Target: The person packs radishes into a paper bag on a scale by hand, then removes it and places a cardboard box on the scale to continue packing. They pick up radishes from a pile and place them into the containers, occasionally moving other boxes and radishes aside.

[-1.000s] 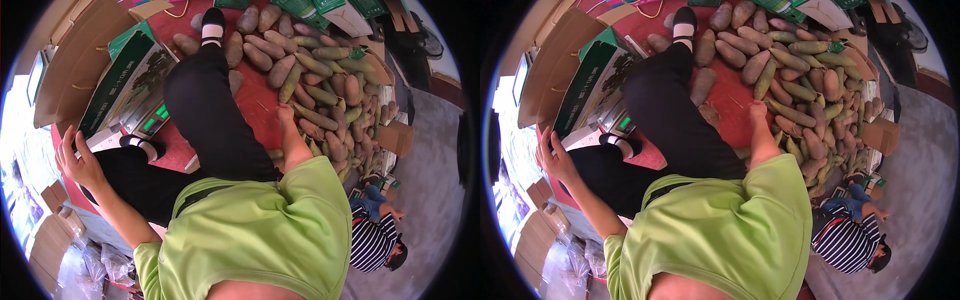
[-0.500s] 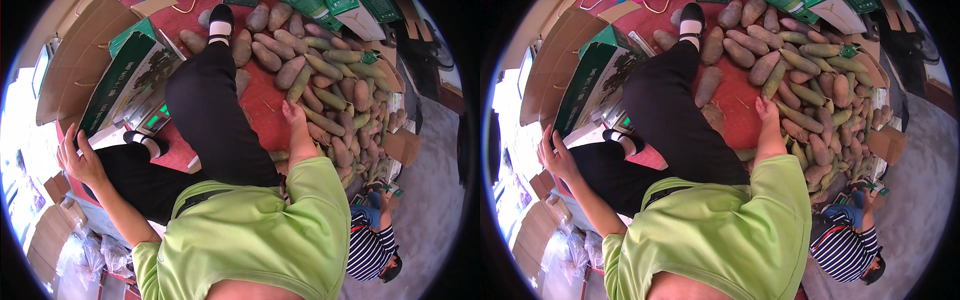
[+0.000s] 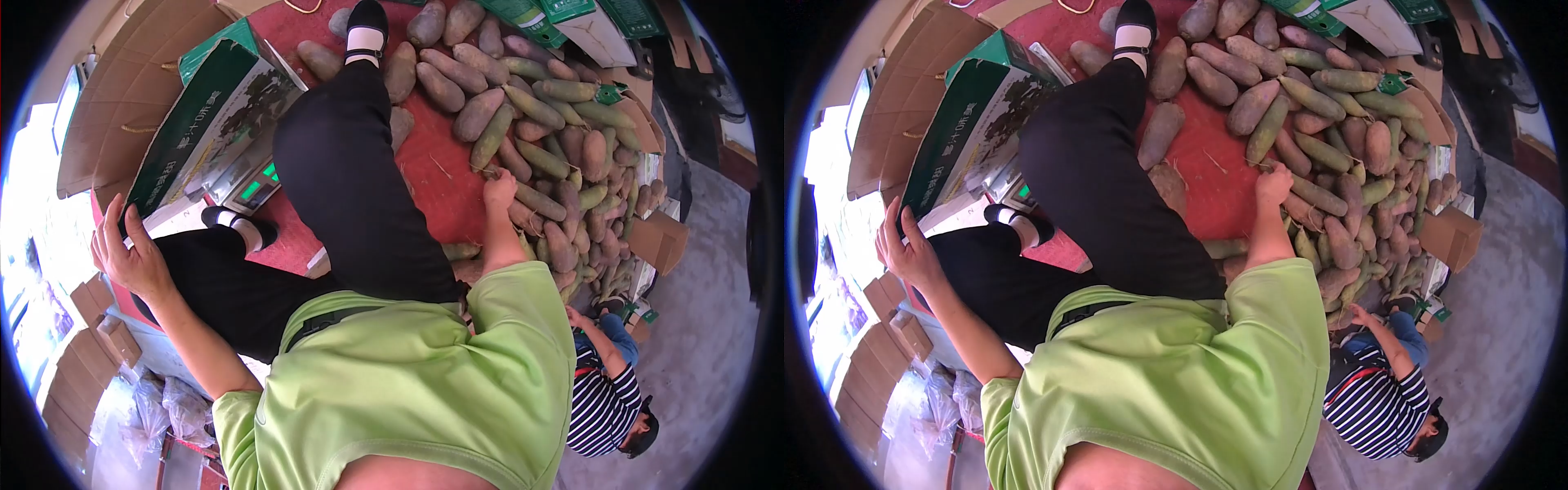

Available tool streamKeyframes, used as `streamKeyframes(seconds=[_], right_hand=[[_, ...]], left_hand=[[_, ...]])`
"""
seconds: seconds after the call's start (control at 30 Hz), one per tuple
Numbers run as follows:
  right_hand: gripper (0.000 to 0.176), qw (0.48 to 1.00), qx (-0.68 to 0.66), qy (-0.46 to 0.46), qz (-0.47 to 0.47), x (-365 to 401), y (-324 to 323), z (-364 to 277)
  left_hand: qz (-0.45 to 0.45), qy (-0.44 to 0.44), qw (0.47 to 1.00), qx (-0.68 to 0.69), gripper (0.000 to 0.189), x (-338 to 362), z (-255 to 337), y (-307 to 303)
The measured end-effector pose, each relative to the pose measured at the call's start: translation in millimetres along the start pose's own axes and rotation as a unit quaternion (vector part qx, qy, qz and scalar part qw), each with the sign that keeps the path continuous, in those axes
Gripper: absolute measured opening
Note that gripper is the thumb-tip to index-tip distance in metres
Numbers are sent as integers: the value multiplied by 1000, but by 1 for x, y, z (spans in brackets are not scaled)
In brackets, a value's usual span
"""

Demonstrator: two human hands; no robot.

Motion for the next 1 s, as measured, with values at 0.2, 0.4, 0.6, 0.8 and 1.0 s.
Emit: streamKeyframes(seconds=[0.2,0.4,0.6,0.8,1.0], right_hand=[[51,946,260,-194,-22,-11,-17,-12],[31,852,438,-278,-74,-7,-22,-17],[27,875,373,-305,-48,-1,-24,-6],[33,895,347,-274,-60,6,-38,-10],[34,950,204,-238,-16,-5,-74,-18]], left_hand=[[3,-10,1000,-15,17,-2,3,-1],[-5,-14,1000,-25,16,-1,3,-1],[2,-10,999,-34,16,-4,3,-1],[13,-17,1000,-13,19,-3,2,-2],[6,-23,1000,2,19,-6,6,-7]])
Point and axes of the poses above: each hand's wrist, its own x-axis away from the middle knuckle, its own y-axis out of the palm, z = x × y, the point moved 4 cm from there along -x, towards the middle knuckle, and after that the axes turned 10 degrees about z, right-handed, at the moved point
